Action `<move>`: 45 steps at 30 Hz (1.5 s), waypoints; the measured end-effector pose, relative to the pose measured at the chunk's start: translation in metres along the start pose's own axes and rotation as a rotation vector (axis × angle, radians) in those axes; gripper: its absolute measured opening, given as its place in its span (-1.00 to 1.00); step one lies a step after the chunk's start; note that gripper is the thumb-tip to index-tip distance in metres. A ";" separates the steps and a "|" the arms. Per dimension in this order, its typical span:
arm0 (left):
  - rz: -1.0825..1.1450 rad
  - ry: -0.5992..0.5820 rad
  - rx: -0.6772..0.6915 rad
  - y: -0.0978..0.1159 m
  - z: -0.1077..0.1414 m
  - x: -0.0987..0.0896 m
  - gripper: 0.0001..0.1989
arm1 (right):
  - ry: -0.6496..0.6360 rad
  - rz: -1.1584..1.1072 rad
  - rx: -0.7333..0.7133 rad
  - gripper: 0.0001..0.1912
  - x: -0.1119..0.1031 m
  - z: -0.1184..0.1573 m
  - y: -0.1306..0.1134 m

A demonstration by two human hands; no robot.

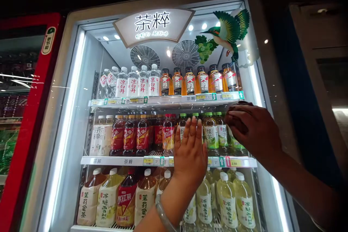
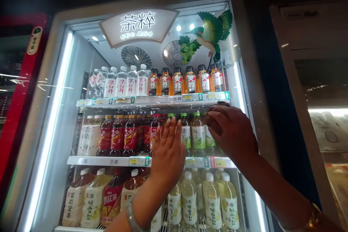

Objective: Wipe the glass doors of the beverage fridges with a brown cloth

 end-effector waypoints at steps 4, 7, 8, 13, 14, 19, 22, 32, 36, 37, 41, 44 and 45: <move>-0.020 -0.027 -0.073 -0.017 0.001 -0.005 -0.20 | -0.043 -0.020 -0.047 -0.70 0.004 0.025 -0.042; -0.018 -0.035 -0.060 -0.022 0.001 -0.008 -0.23 | -0.046 -0.082 -0.218 -0.77 0.017 0.012 -0.083; -0.019 -0.037 -0.056 -0.025 0.001 -0.009 -0.24 | -0.039 -0.078 -0.238 -0.78 0.022 0.001 -0.088; -0.032 -0.058 -0.055 -0.052 0.001 -0.018 -0.25 | -0.011 -0.055 -0.033 -0.71 0.032 -0.037 -0.064; -0.035 -0.066 -0.055 -0.060 0.003 -0.020 -0.26 | -0.009 -0.064 0.023 -0.68 0.031 -0.033 -0.061; -0.062 -0.119 -0.074 -0.085 0.016 -0.032 -0.27 | -0.028 -0.091 -0.140 -0.71 0.038 -0.002 -0.109; -0.085 -0.134 -0.064 -0.093 0.018 -0.036 -0.31 | -0.025 -0.148 -0.339 -0.77 0.052 -0.019 -0.137; -0.107 -0.130 -0.071 -0.145 0.026 -0.046 -0.35 | -0.041 -0.102 -0.115 -0.74 0.067 -0.043 -0.153; -0.096 -0.137 -0.073 -0.156 0.029 -0.049 -0.40 | -0.060 -0.186 -0.349 -0.80 0.082 -0.045 -0.198; -0.091 -0.134 -0.083 -0.159 0.029 -0.050 -0.40 | -0.058 -0.189 -0.336 -0.79 0.087 -0.055 -0.199; -0.076 -0.117 -0.102 -0.182 0.027 -0.055 -0.37 | -0.010 -0.103 -0.145 -0.71 0.093 -0.085 -0.182; -0.072 -0.105 -0.109 -0.202 0.029 -0.061 -0.35 | 0.004 -0.051 -0.078 -0.68 0.087 -0.072 -0.189; -0.074 -0.106 -0.114 -0.208 0.030 -0.063 -0.34 | 0.001 -0.068 -0.110 -0.69 0.086 -0.064 -0.198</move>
Point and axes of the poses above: each hand's wrist, its own z-axis away from the middle knuckle, its own x-axis out of the palm, y = z × x, the point moved 2 cm from there along -z, towards the middle knuckle, and after that the axes turned 2 degrees about -z, right-handed, at the moved point
